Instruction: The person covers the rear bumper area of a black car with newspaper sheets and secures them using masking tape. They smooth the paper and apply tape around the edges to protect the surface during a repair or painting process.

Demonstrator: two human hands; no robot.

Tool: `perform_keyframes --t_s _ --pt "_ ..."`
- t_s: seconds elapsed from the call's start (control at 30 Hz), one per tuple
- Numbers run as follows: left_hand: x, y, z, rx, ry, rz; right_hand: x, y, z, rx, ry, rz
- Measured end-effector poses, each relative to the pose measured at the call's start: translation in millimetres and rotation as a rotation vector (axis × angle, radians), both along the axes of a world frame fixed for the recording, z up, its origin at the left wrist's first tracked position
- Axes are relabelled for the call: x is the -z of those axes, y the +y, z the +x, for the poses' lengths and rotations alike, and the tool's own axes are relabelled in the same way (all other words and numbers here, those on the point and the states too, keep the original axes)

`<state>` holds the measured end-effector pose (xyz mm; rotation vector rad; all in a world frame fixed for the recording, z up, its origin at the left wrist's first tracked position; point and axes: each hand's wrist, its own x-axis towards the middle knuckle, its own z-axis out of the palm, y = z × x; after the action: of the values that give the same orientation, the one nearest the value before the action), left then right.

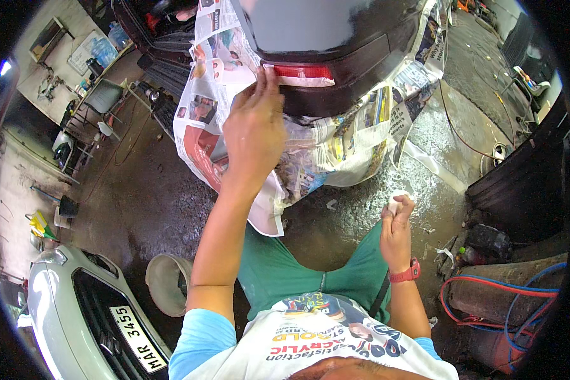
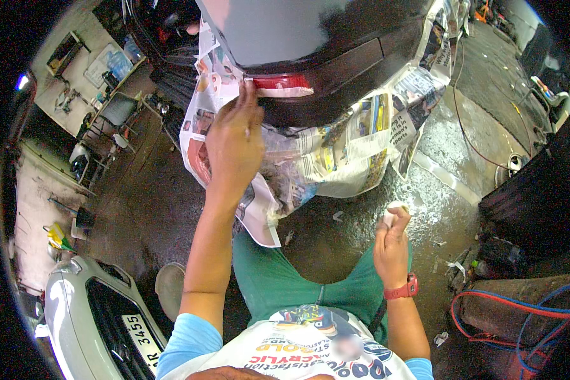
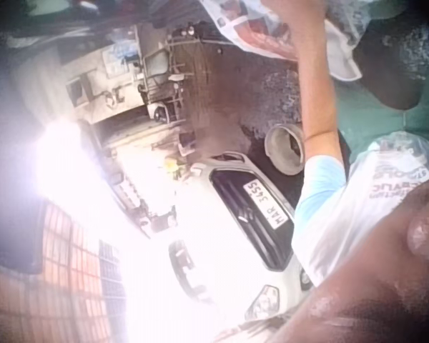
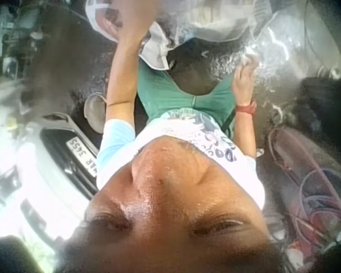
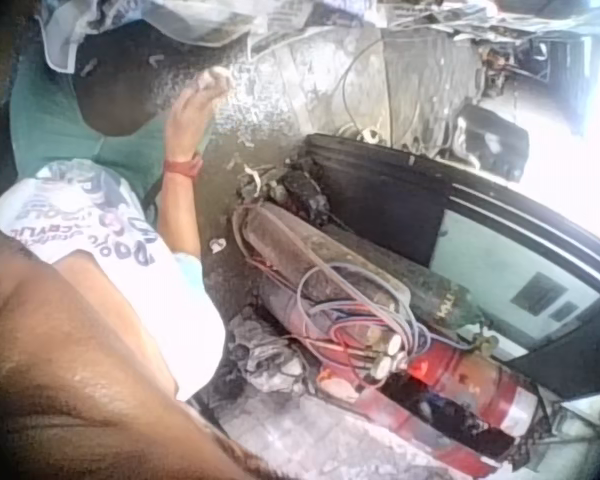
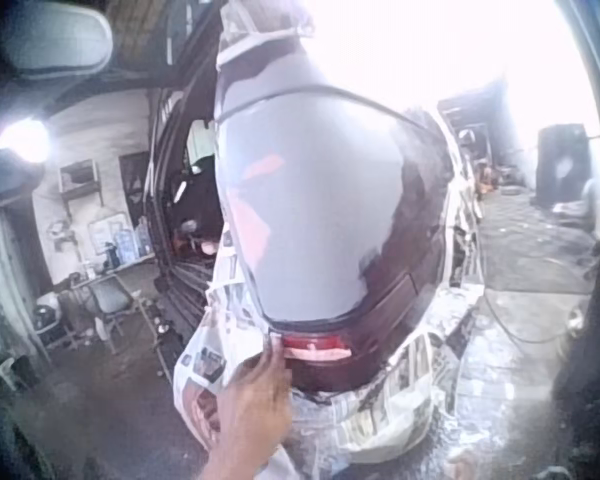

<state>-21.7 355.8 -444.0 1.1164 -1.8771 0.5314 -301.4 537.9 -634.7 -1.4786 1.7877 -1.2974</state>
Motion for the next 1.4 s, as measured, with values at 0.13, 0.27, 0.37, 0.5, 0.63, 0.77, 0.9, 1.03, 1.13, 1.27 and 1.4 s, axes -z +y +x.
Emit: perform_keyframes --t_s 0.13,0.27,0.37,0.5,0.63,0.77,0.9,1.03,1.13,1.27,1.4 --pt "-10 7 9 0.050 -0.041 0.013 -51 -16 14 -0.266 -0.154 -0.043" --pt "-1 43 8 0.227 0.277 0.272 -109 -27 39 -0.514 -0.232 -0.086" --pt "26 82 1 0.524 0.559 0.781 -138 -31 53 -0.604 -0.186 -0.138" --pt "47 97 -16 0.699 0.719 0.728 -152 -37 58 -0.615 0.016 -0.204" --pt "50 98 -10 0.620 0.798 0.757 -157 -33 59 -0.632 0.079 -0.200" --pt "22 99 -3 0.480 0.740 0.502 -154 -51 49 -0.598 -0.040 0.097" --pt "10 90 7 0.493 0.772 0.366 -142 -55 65 -0.454 0.179 -0.170" --pt "9 42 33 0.351 0.905 0.248 -136 -45 81 -0.466 0.330 -0.973" --pt "-4 43 28 0.318 0.859 0.207 -153 -58 91 -0.234 -0.076 -0.644" --pt "-13 45 7 0.401 0.842 0.247 -188 -97 92 -0.153 0.111 -0.596" --pt "-22 30 -1 0.473 0.992 0.374 -200 -124 94 -0.181 0.097 -0.479"
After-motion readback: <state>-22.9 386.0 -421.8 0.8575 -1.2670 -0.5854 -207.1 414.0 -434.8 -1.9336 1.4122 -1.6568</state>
